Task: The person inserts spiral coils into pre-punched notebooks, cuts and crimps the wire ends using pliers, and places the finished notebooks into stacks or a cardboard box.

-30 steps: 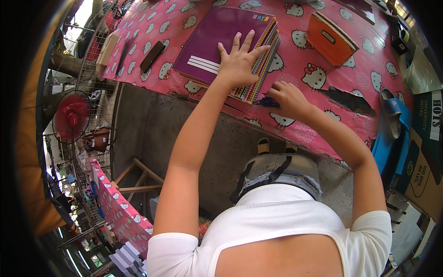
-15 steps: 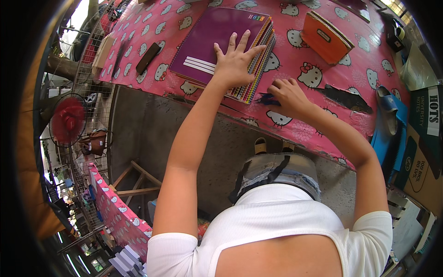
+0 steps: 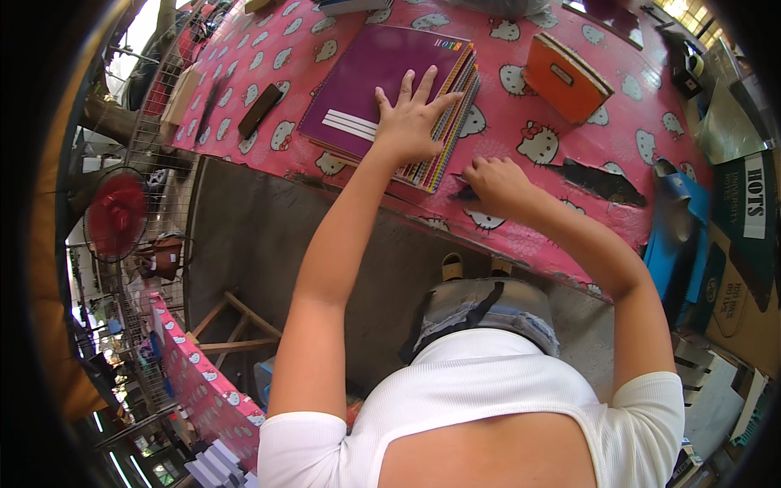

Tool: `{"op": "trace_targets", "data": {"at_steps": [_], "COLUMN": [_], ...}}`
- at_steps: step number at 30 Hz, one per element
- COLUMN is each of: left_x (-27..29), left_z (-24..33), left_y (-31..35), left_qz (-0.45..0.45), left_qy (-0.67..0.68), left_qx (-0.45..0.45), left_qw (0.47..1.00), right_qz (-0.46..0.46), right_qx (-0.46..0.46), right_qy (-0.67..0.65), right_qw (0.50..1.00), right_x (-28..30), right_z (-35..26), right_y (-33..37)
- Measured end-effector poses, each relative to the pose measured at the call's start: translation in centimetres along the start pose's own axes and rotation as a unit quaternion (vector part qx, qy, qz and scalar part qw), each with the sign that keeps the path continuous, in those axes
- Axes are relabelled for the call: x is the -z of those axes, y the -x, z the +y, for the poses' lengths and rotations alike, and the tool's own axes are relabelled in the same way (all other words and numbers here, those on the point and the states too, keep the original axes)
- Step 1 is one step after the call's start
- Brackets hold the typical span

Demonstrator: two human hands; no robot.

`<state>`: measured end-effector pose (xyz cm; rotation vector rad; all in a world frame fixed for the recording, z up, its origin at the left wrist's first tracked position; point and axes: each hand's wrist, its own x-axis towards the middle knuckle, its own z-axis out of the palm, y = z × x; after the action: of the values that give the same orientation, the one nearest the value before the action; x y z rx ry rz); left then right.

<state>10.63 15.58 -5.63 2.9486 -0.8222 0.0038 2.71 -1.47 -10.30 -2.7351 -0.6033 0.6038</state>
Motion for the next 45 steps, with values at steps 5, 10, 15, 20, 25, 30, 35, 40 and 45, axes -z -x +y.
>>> {"op": "trace_targets", "data": {"at_steps": [5,10,15,20,25,30,35,40,45], "left_x": [0.0,0.1,0.5,0.1,0.2,-0.8,-1.2,-0.8,-0.7], "left_z": [-0.2,0.2,-0.2,-0.2,0.2,-2.0,-2.1,-2.1,-1.9], "left_y": [0.5,-0.2,0.3,0.2,-0.1,0.4,0.4,0.8,1.4], "left_qz": [-0.013,-0.011,-0.032,-0.011,-0.016,0.087,0.143,0.153,0.239], "left_qy": [-0.006,-0.011,0.006,0.007,0.056,0.224,0.283,0.294,0.306], "left_qx": [0.014,-0.004,0.007,0.011,0.032,0.012,0.011,0.013,-0.018], "left_qw": [1.0,1.0,0.999,1.0,0.998,0.971,0.948,0.944,0.922], "right_qz": [0.106,0.465,0.237,0.217,0.511,0.209,0.018,0.026,0.004], "right_qx": [0.138,-0.283,-0.305,-0.38,-0.23,-0.001,0.02,-0.033,-0.148], "right_qy": [0.042,0.193,0.036,0.044,0.136,-0.577,-0.775,-0.827,-0.848], "right_qw": [0.984,0.816,0.922,0.898,0.817,0.79,0.632,0.56,0.509], "right_x": [1.4,8.4,9.6,4.8,3.9,3.3,-1.0,-0.7,0.5], "right_z": [4.6,15.8,17.3,18.0,14.0,2.0,-4.5,-6.5,-6.7], "right_y": [3.3,-0.5,5.0,19.0,19.4,8.7,0.6,-1.1,-2.0]}}
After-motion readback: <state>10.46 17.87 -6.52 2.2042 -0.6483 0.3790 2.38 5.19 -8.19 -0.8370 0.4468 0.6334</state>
